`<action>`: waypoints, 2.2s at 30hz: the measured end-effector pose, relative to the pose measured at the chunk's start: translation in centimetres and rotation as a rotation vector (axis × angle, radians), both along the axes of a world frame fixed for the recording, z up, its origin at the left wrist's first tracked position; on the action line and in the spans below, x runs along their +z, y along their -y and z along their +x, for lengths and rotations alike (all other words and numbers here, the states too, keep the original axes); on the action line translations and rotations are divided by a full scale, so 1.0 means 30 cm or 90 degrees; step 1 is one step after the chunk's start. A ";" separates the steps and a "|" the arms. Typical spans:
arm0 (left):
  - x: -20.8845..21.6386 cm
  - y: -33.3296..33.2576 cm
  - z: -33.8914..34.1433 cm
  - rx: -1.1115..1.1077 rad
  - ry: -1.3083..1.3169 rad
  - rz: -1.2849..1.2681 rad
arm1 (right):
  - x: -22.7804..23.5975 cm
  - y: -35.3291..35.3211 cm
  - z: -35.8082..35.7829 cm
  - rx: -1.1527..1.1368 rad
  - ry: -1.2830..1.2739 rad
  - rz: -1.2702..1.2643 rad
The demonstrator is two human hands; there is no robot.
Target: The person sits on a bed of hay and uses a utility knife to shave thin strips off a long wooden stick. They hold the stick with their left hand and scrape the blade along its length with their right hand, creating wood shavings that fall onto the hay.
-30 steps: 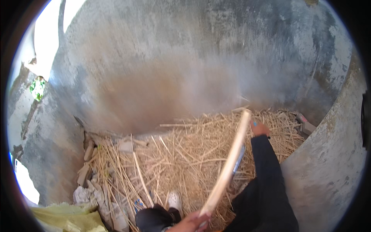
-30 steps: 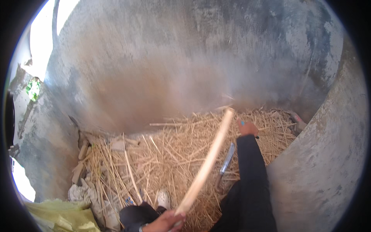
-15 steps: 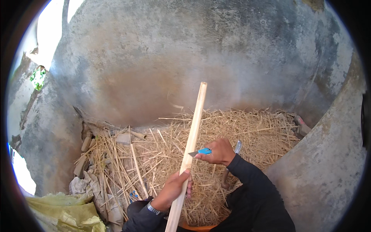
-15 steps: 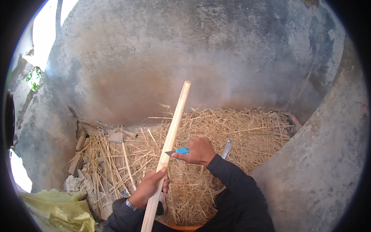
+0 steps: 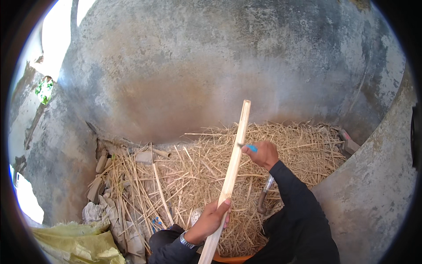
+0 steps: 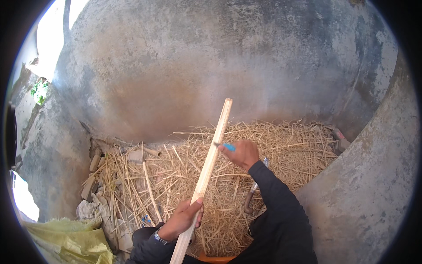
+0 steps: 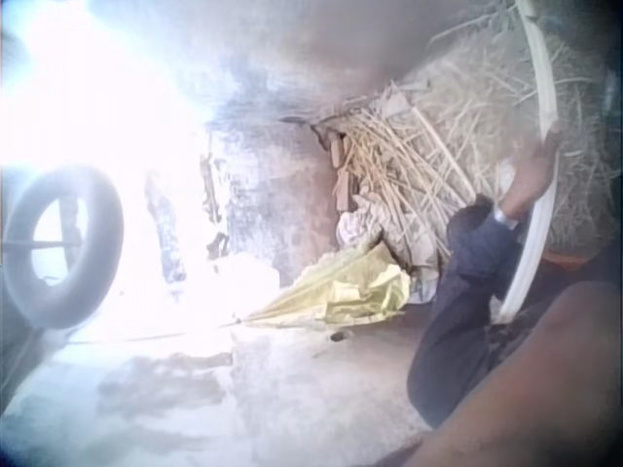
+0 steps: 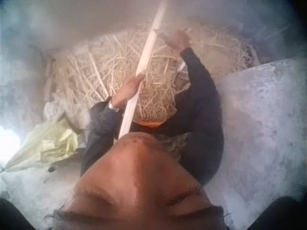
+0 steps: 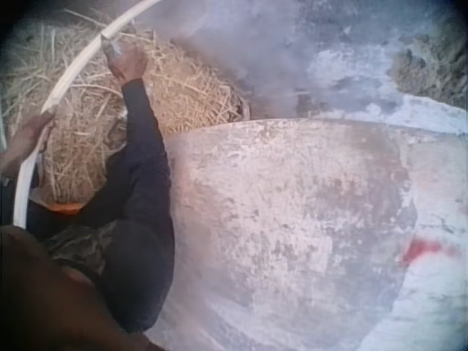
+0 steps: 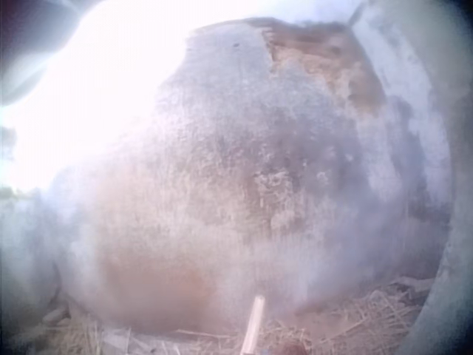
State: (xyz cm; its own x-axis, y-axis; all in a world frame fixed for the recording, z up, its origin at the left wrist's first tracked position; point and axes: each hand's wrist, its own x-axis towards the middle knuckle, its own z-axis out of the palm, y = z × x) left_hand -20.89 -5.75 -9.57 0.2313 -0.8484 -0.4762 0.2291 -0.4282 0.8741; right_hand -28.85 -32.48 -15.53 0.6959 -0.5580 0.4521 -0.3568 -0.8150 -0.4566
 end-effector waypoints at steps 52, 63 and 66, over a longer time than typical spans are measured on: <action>-0.021 -0.046 0.006 0.016 0.133 -0.069 | 0.078 -0.136 -0.032 0.116 -0.064 -0.086; -0.016 -0.061 0.021 0.039 0.117 -0.061 | 0.033 -0.120 0.039 0.040 0.001 -0.087; -0.014 -0.063 0.015 0.041 0.122 -0.082 | 0.043 -0.105 0.040 0.052 -0.019 -0.096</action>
